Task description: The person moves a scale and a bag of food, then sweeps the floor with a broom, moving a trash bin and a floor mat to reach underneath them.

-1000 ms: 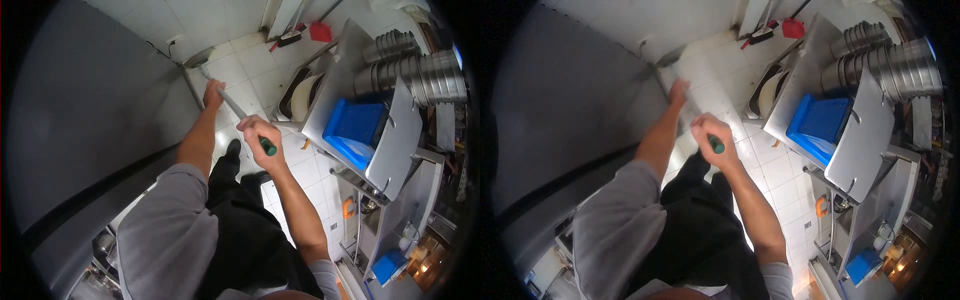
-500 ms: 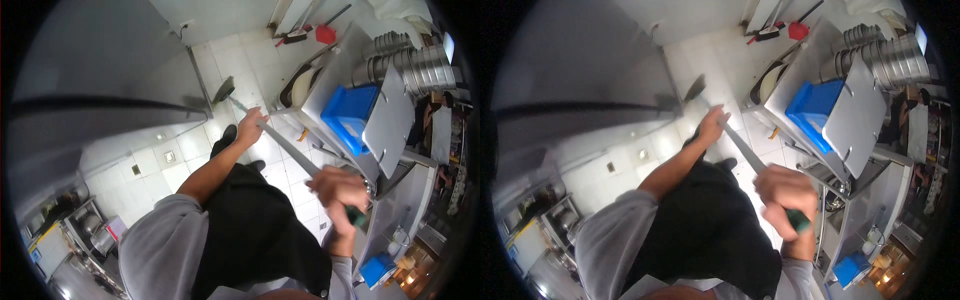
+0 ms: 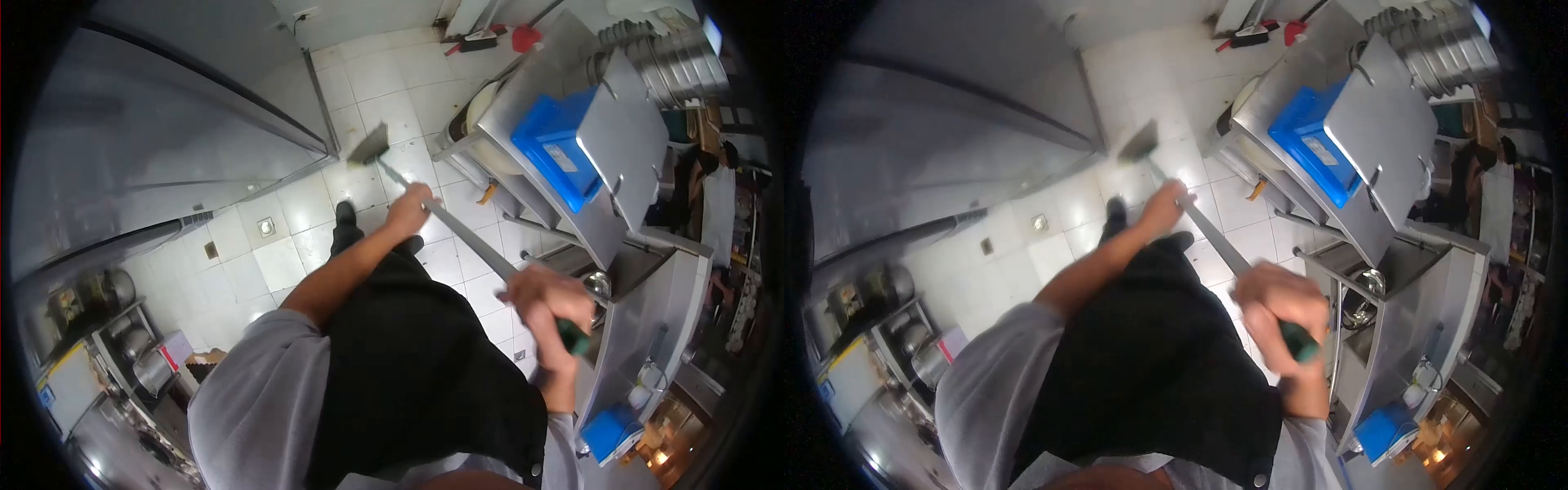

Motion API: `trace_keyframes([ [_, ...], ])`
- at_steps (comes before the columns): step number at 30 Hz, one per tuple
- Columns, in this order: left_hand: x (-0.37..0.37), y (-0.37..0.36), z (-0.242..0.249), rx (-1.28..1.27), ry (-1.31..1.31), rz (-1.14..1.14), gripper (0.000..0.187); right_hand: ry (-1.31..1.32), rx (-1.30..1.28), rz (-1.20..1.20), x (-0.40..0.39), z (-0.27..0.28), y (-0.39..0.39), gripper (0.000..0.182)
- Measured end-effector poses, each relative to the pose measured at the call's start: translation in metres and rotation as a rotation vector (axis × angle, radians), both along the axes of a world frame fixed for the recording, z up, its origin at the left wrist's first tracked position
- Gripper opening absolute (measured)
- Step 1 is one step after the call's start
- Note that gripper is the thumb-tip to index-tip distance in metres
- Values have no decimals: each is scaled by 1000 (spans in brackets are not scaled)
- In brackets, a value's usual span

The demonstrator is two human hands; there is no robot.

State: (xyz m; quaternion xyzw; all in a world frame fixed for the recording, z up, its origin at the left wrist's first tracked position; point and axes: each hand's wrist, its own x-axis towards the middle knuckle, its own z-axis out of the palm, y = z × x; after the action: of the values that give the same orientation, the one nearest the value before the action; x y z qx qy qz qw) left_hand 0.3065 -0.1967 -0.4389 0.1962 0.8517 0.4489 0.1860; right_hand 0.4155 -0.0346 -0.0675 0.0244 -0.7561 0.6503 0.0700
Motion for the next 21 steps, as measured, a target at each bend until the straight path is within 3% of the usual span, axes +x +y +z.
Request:
trace_keyframes([
  [4, 15, 8, 83, 22, 35, -71, 28, 138, -49, 143, 33, 62, 25, 38],
  [7, -33, 25, 90, 60, 105, -72, 21, 221, 2, -10, 34, 54, 9, 43],
  [8, -61, 28, 75, 103, 154, -79, 16, 239, 20, -87, 25, 42, -3, 44],
  [9, -97, 34, 60, 71, 145, -95, 26, 140, 28, -218, 12, 17, -15, 37],
  [11, -160, 44, -2, -45, 173, -78, 26, -63, 36, -495, -23, -70, -44, 29],
  [12, -176, 42, -43, -108, 171, -143, 26, -78, -168, -574, -43, -115, -62, 23],
  [14, -195, 33, -121, -236, 173, -251, 26, 36, 39, -461, -49, -174, -77, 22],
  [16, -171, -7, -160, -160, 174, -512, 24, -65, 111, -515, -32, -131, -122, 23],
  [18, -99, -40, -104, -22, -1, -521, 22, -129, 108, -521, 11, -75, -149, 22],
  [21, -19, -80, -53, -21, -112, -810, 22, -106, 37, -598, 61, -3, -187, 24],
])
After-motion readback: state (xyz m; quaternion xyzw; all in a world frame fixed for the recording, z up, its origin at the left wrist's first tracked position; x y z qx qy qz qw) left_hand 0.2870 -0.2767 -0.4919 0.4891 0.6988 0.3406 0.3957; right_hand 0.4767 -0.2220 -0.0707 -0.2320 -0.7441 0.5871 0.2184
